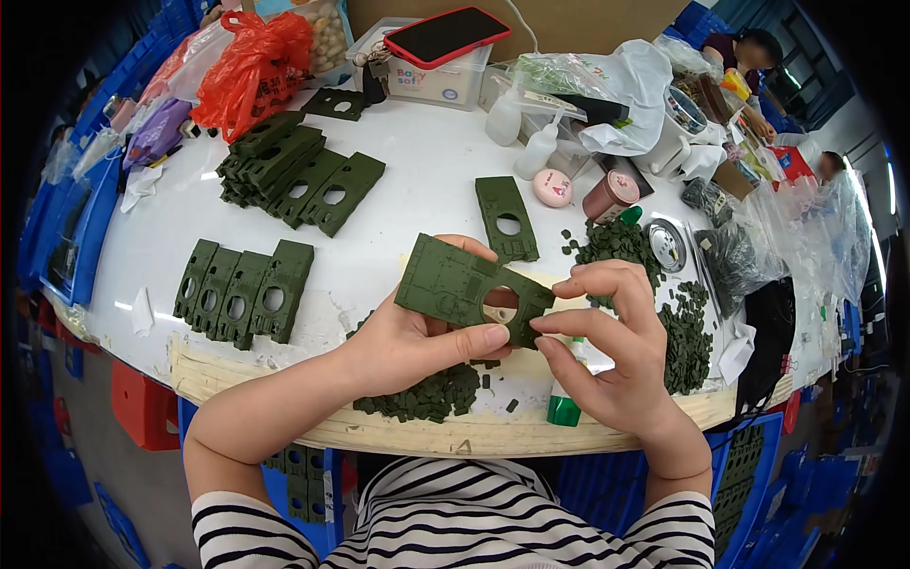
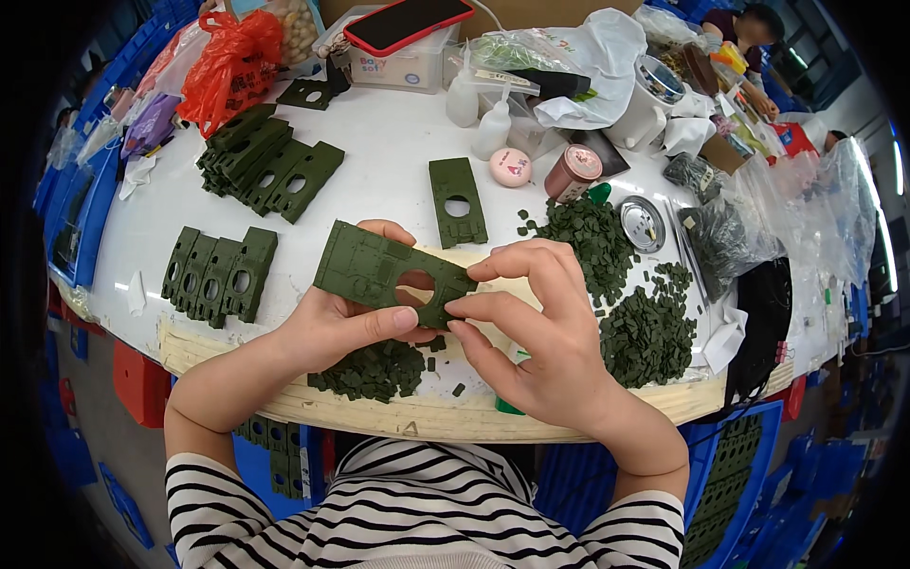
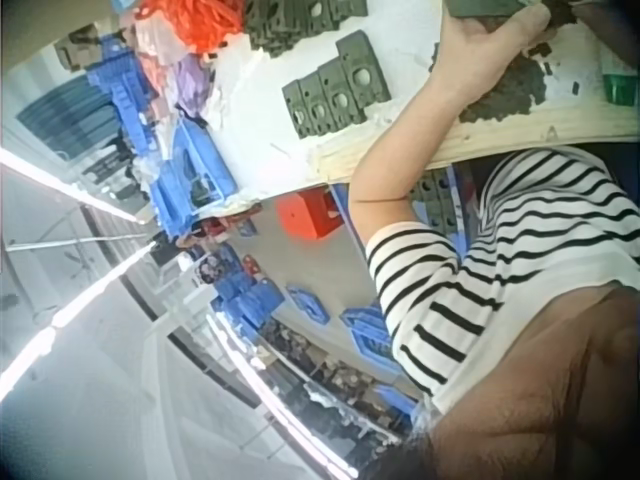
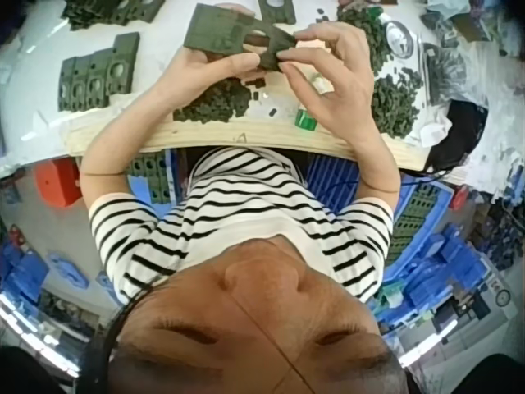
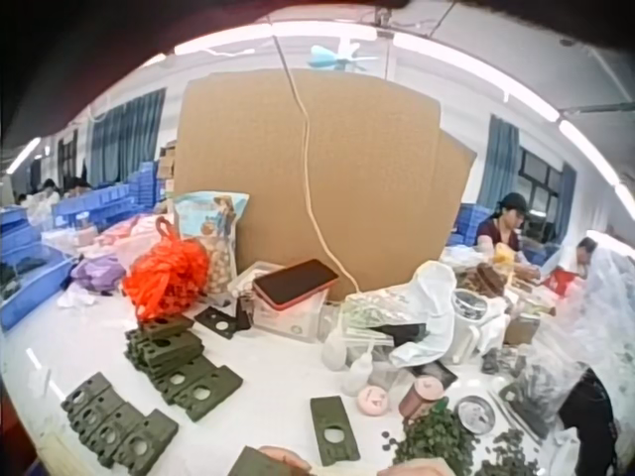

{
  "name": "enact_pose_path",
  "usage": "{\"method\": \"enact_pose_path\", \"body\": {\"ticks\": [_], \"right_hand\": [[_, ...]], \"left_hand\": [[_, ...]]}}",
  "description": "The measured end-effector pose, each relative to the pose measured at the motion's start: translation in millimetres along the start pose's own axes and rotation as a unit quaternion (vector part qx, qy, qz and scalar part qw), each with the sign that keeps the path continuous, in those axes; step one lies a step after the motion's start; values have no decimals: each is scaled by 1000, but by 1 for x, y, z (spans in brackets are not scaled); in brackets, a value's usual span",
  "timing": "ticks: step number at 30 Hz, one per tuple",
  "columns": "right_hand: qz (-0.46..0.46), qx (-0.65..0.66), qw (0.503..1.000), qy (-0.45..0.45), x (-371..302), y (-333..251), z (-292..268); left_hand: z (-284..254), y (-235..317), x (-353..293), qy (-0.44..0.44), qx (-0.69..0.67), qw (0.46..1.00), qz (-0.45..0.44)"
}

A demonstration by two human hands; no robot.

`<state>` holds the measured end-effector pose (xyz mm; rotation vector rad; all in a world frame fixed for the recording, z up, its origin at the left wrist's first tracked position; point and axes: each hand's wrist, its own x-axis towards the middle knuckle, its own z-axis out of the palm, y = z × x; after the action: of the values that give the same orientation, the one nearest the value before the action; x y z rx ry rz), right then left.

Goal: Assembling plastic toy tank models by applying adhesive and attaching small camouflage components.

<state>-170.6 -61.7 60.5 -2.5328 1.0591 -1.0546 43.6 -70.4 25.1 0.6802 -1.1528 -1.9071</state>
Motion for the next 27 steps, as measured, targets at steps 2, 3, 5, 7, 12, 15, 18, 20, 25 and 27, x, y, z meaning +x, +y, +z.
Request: {"method": "enact_pose_path", "body": {"ticks": [2,3,5,7,12,15,18,20,25,27], "right_hand": [[-24,-19,999,10,0,0,0],[-37,-30,999,15,-1,0,0],[-52,-42,998,21,-1,0,1],[-55,-41,997,23,-2,0,3],[-22,-10,999,36,-3,1,5],[-9,0,999,41,-2,2,5],[-7,2,999,42,-3,2,6],[-10,-1,999,42,-3,1,6],[-8,-6,999,38,-3,1,6],[-4,-4,999,36,-3,1,6]], "left_hand": [[0,2,0,7,-22,1000,0],[-1,2,1,6,-27,1000,0],[-2,1,1,7,-31,999,7],[-2,0,1,11,-27,999,18],[-1,-1,1,-1,-33,999,40],[-1,-3,1,-3,-22,999,42],[-1,-3,1,-1,-8,999,41],[-1,-3,-1,0,2,999,46],[-1,-5,0,1,25,998,57],[-1,-5,-1,2,30,998,58]]}}
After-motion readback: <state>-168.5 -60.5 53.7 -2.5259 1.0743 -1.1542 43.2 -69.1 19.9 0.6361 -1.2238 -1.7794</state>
